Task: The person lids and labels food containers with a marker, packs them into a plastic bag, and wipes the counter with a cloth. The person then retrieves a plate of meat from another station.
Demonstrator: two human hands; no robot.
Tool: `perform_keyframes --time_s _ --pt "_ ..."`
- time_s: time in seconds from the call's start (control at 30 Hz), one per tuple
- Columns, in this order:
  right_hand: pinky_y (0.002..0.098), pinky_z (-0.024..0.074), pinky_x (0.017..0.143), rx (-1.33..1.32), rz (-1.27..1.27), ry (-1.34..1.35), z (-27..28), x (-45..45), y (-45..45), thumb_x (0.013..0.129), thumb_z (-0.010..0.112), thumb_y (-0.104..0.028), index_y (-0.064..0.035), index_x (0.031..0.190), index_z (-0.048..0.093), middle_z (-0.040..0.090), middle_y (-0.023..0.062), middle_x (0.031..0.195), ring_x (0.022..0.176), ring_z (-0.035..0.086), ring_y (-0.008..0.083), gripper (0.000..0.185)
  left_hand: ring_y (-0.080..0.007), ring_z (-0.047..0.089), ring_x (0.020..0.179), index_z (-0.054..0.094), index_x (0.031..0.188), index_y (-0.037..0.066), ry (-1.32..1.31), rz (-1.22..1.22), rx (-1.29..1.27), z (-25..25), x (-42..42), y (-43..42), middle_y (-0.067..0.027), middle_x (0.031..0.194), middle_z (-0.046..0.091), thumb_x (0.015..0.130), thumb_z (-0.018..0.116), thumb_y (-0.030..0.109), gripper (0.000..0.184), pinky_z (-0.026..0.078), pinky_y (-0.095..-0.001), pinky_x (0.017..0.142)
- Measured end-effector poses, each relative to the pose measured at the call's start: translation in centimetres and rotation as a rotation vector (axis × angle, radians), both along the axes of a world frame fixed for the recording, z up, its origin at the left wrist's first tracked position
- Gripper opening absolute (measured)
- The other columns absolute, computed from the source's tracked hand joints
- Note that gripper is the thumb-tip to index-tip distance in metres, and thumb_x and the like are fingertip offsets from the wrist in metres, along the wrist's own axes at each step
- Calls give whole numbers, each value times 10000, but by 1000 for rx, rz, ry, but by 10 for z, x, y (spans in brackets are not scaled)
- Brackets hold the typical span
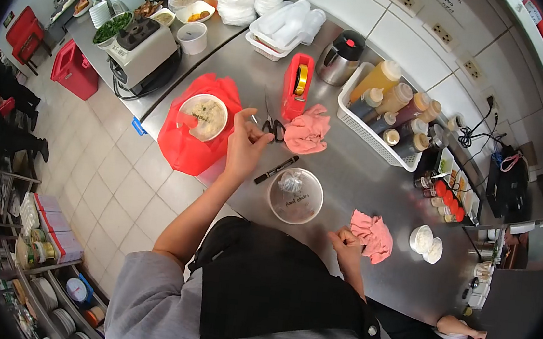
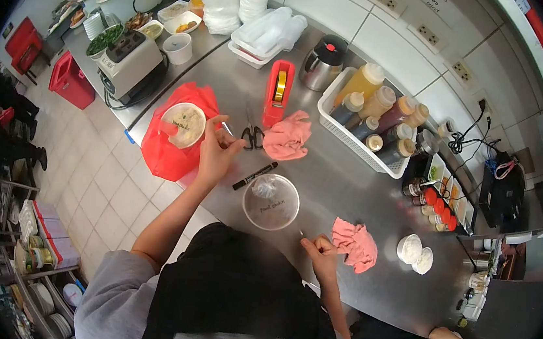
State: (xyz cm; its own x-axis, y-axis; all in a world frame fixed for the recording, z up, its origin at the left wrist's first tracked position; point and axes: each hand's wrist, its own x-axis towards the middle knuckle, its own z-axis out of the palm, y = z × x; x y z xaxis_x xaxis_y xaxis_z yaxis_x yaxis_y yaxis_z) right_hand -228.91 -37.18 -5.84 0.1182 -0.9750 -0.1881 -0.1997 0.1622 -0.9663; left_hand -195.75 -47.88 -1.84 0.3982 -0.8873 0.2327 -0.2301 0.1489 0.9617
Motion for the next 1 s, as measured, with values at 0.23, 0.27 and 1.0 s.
perform_keyframes --time_s 0.23,0.27,1.0 --pt "242 315 547 -66 22 64 3 2 -9 792 739 -71 -74 581 329 425 -20 651 608 369 65 461 -116 523 567 381 1202 27 12 71 -30 -15 1 -1 -43 650 548 756 704 -29 553 430 -257 552" --pt "242 315 547 -63 21 63 -1 1 -10 792 739 -71 -74 581 329 425 -20 651 608 369 65 461 -126 523 563 383 1201 26 -10 67 -26 -18 1 0 -45 649 543 757 699 -29 548 430 -263 551" --pt "388 395 538 47 51 679 -72 -22 -19 772 660 -275 15 673 543 526 130 594 564 513 244 328 -280 568 762 227 1414 7 -243 -379 18 -107 -84 24 -98 772 585 798 672 80 764 458 -378 710"
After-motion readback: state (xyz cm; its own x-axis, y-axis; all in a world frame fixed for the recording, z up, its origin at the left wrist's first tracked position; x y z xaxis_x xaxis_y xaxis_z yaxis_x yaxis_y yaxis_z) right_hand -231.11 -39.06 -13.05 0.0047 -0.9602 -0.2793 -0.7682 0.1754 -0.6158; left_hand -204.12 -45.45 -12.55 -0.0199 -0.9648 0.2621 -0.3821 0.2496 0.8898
